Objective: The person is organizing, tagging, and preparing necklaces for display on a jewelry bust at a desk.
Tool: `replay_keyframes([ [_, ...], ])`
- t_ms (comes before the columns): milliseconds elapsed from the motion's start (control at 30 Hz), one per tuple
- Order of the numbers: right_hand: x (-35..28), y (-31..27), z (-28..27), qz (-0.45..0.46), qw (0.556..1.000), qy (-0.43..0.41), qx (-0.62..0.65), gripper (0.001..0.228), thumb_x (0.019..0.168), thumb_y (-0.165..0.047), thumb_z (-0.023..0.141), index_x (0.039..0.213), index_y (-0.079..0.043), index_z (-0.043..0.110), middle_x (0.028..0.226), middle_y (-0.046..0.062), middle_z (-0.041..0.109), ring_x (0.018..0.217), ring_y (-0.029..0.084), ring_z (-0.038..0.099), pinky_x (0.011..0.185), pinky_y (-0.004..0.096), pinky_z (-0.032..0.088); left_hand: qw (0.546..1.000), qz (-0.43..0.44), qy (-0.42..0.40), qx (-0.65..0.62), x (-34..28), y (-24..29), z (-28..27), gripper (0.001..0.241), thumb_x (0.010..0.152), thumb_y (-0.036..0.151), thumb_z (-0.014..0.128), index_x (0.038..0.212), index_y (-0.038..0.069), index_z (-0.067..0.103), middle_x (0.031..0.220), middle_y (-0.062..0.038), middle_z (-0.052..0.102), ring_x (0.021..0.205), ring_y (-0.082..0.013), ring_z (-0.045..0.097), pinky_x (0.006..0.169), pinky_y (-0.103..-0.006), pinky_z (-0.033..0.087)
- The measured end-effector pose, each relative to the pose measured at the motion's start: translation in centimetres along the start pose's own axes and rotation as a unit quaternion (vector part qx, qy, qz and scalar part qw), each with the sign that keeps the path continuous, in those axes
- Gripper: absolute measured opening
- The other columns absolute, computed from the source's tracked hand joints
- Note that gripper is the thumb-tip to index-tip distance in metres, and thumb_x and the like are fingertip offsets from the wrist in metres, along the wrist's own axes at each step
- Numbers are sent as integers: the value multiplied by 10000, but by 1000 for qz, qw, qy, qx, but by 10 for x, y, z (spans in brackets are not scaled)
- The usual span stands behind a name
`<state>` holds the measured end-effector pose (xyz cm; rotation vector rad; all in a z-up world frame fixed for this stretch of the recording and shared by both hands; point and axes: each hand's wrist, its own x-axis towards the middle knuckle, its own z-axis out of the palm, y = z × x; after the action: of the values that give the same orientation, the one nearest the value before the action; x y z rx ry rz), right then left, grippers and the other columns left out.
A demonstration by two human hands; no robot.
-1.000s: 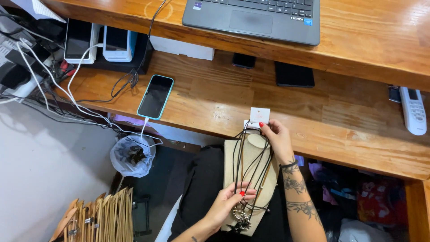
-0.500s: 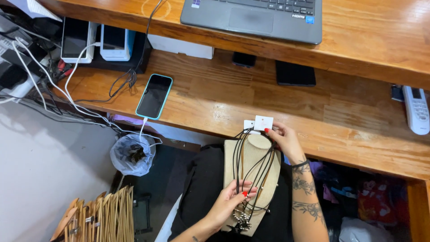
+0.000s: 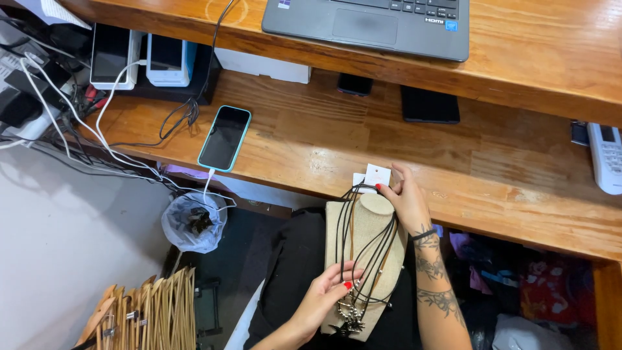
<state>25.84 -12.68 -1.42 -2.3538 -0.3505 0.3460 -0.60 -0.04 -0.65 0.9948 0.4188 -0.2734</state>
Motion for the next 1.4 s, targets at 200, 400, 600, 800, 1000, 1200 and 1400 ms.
replay_keyframes([
  [200,-6,0,-2,9,999,19,-28,591,915,-343,746,1440,-205,513,687,-37,553,675,156,557,703,346,441,998,62,-2,27,-12,-13,-6,571,943,165,628,1488,59,496,1452,-95,642,1336,-166,612,1150,-314,454],
  [400,-21,-2,-5,16,999,41,18,476,956,-290,700,1399,-177,565,797,-11,629,763,170,623,733,359,472,991,112,16,77,-17,-5,-16,478,955,151,611,1416,28,591,1428,-92,589,1320,-209,610,1175,-345,453],
  [600,-61,12,4,7,973,162,163,388,1003,-234,627,1374,-120,608,1004,35,617,685,81,499,642,240,429,968,174,37,177,-10,28,-30,249,974,198,581,1085,108,785,1181,-76,720,1194,-204,664,1068,-354,492],
  [800,-121,46,48,-42,869,295,396,146,1118,-216,487,1163,-104,570,812,15,538,568,9,353,478,157,247,883,344,169,270,25,34,-29,266,1016,256,515,1116,94,700,1216,-106,672,1187,-235,626,1049,-357,458],
  [1000,-152,46,62,-80,888,324,317,569,1128,-421,375,745,-54,581,615,65,502,469,83,377,450,213,252,827,381,164,379,56,0,-25,530,1040,364,436,1467,54,481,1562,-200,412,1448,-328,416,1185,-478,358],
  [1200,-146,49,63,-107,898,288,316,636,1116,-395,361,628,-45,573,515,49,415,442,124,403,430,230,272,736,423,99,520,63,-7,-29,485,963,120,579,1442,54,529,1527,-215,454,1440,-403,426,1224,-532,320],
  [1400,-146,45,62,-116,899,288,308,645,1114,-389,358,605,-49,562,494,41,407,454,121,400,456,234,271,738,423,102,516,64,-11,-31,466,968,123,582,1427,51,551,1521,-204,464,1446,-397,420,1208,-532,341],
])
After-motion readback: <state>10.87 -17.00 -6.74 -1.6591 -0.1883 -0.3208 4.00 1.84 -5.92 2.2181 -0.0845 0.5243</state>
